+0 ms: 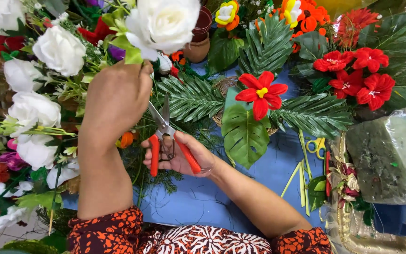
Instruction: Trimming and arranging artificial flowers and foliage into a decorative piece using shears and floral foam.
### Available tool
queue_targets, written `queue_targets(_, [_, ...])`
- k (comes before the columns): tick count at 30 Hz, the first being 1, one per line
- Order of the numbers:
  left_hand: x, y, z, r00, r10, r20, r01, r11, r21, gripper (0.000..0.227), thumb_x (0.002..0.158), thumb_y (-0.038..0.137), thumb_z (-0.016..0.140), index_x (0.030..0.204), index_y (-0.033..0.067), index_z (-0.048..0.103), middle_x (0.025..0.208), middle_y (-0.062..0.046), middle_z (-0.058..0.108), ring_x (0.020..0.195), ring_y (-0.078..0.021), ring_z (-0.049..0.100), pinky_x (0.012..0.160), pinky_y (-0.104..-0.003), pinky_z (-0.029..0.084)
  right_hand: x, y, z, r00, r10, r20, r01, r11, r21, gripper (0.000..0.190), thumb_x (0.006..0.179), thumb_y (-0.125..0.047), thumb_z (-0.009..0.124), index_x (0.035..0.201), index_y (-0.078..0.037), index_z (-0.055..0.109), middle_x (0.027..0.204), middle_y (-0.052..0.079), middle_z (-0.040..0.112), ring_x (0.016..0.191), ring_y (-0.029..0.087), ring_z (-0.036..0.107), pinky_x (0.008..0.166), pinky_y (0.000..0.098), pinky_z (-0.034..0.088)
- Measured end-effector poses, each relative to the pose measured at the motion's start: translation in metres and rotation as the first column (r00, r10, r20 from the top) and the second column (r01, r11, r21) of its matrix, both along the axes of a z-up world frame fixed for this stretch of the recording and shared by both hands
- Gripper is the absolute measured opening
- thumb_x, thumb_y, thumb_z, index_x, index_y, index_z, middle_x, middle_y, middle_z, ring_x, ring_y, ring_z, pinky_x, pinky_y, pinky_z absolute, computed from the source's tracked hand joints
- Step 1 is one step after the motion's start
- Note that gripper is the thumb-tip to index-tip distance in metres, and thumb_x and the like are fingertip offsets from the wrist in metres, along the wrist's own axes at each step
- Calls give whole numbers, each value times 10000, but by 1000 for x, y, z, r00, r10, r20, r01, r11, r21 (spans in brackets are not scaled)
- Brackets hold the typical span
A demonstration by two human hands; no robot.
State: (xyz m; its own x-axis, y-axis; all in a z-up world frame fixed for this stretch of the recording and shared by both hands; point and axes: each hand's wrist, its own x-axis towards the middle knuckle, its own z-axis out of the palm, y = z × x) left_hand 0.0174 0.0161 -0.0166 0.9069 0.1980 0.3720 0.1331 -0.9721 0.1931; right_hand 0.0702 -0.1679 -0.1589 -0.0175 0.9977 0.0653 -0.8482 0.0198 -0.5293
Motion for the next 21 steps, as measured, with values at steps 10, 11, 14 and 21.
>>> queue_targets(10, [6,8,-8,998,-41,45,41,999,6,454,1199,158,500,766,49,578,569,-77,477,463,-237,454,470,-416,364,-2,0,-5,996,-60,64,58,997,43,760,1050,-572,501,1527,17,435,1534,147,504,1335,306,575,1218,507,420])
queue_targets(11, [7,10,-9,999,-32,44,34,999,-39,442,1200,178,485,795,34,592,604,-102,502,494,-267,475,483,-438,356,-2,0,-4,995,-58,77,55,997,46,756,1055,-581,485,1527,9,436,1498,141,526,1335,297,574,1216,490,423])
queue_targets(14, [9,14,-9,999,-15,32,18,995,-100,418,1198,203,472,851,15,610,659,-141,540,531,-320,509,495,-472,362,0,0,-4,994,-57,95,52,997,55,775,1049,-595,482,1541,0,423,1463,136,547,1351,294,564,1230,469,413])
queue_targets(21, [8,12,-3,1000,7,-3,-7,996,-85,387,1200,211,493,866,46,595,692,-132,573,551,-313,552,520,-464,400,2,-1,-9,994,-63,91,53,993,108,824,1018,-582,594,1590,-29,380,1498,69,530,1406,247,524,1262,434,354])
